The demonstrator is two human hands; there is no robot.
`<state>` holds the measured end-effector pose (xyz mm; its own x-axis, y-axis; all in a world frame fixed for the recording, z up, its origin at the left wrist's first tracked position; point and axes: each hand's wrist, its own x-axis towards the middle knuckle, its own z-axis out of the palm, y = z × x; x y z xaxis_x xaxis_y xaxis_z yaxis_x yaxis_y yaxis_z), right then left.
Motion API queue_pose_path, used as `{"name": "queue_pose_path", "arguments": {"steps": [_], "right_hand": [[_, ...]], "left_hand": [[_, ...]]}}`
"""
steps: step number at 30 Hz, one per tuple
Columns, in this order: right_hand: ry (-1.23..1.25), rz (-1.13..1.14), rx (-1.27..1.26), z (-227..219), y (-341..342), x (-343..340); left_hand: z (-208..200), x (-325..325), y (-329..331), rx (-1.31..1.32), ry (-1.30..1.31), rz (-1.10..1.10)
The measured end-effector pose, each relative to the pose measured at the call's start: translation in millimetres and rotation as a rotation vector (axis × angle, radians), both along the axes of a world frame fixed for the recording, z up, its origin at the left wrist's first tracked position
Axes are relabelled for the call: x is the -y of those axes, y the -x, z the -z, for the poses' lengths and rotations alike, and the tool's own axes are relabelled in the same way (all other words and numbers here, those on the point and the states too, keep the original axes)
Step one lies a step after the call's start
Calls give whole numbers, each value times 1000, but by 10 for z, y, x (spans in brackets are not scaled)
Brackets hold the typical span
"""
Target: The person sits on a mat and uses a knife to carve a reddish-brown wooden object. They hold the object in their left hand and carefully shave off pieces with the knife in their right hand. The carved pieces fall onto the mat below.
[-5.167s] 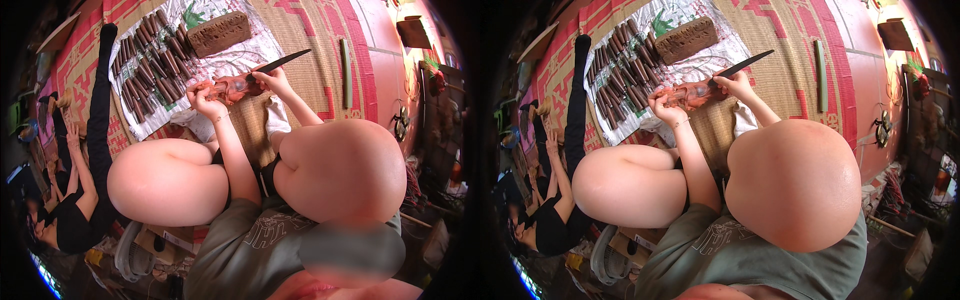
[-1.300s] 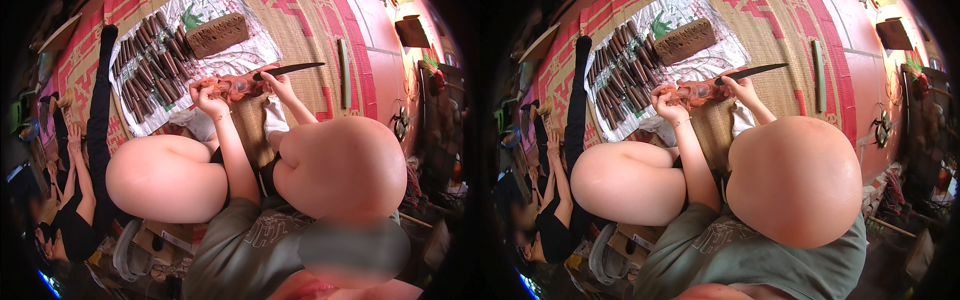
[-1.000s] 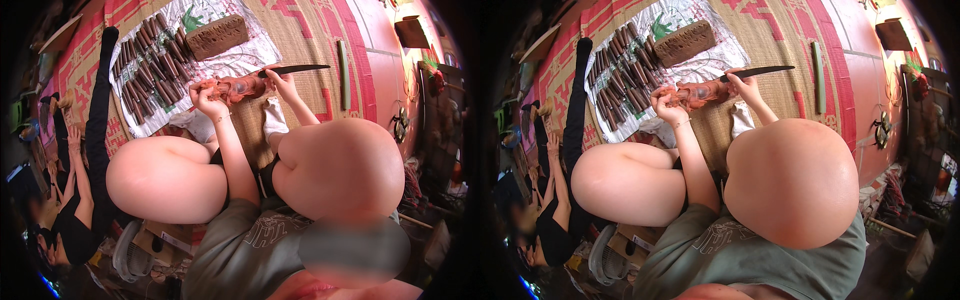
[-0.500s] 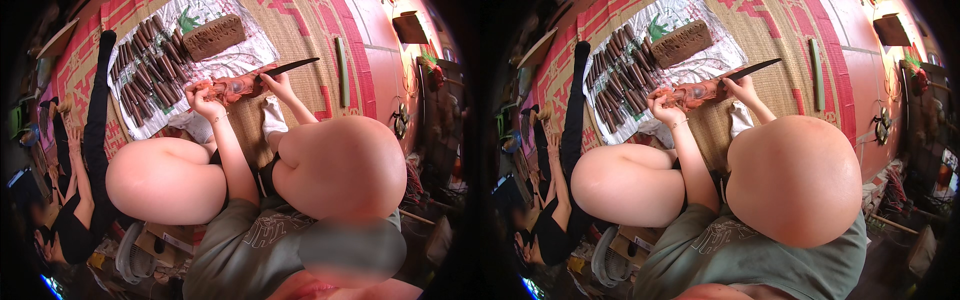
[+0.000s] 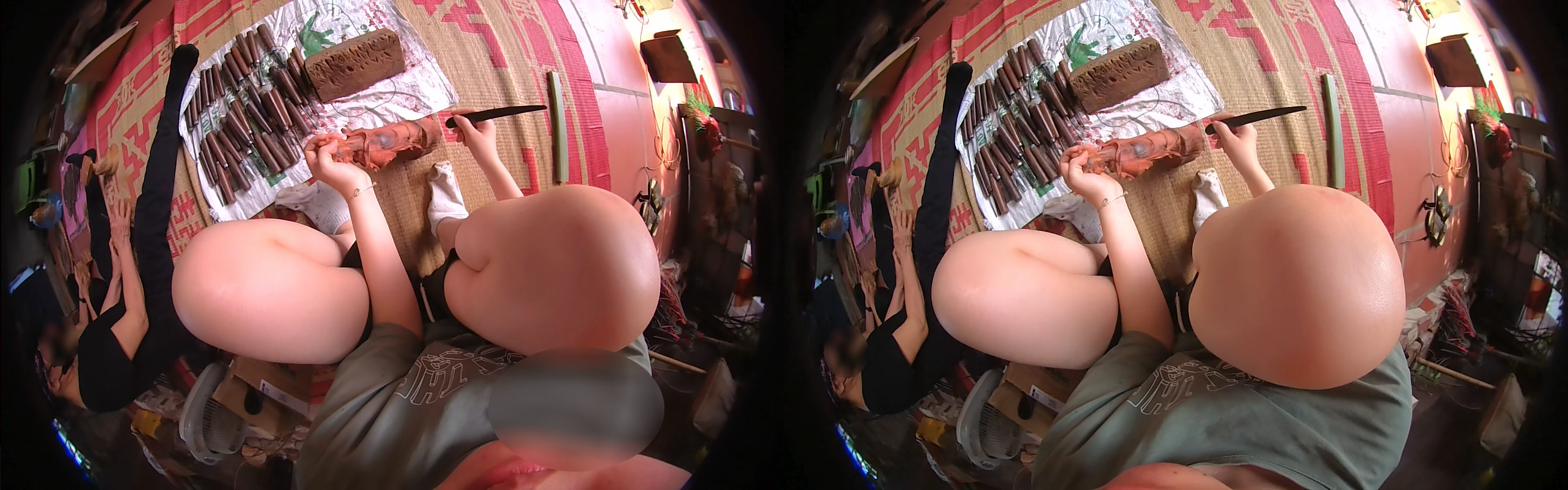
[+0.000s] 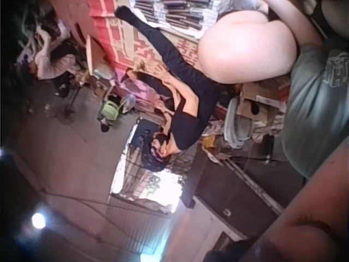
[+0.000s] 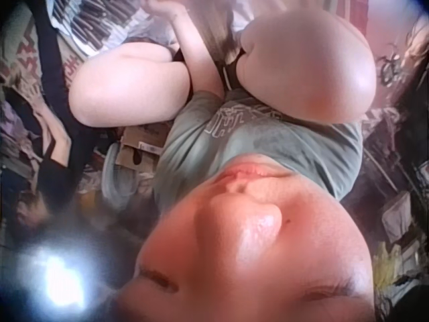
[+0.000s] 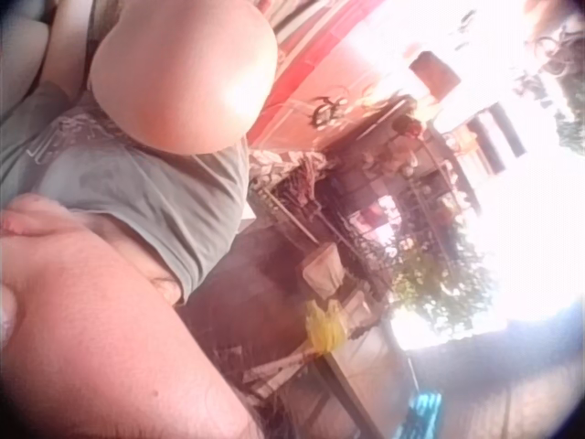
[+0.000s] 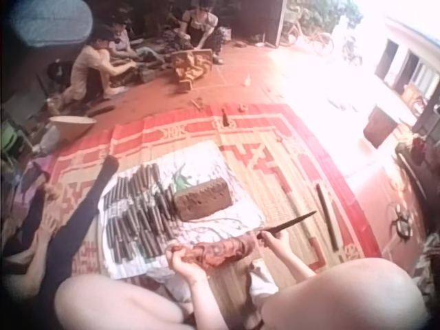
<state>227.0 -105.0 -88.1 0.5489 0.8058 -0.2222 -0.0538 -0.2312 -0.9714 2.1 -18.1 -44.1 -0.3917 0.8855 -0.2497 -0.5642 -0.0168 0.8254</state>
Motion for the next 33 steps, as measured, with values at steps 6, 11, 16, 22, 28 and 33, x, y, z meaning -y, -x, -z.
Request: {"name": "queue_pose_path", "arguments": {"steps": [6,11,16,22,28,33], "right_hand": [[40,-18,-138,-67,65,36],[13,-64,-161,-166,166,67],[-6,-71,-176,-339,217,13],[-100,-185,-241,-850,558,-50],[-137,-200,-270,-1104,605,122],[-113,-198,-347,-1145,663,186]], "left_hand": [[4,-19,47,29,170,-196],[51,-7,110,18,158,-109],[-83,7,53,-246,100,116],[-307,101,-59,-1082,-191,246],[-679,274,-336,-1381,-250,529],[-903,46,-502,-1546,-102,716]]}}
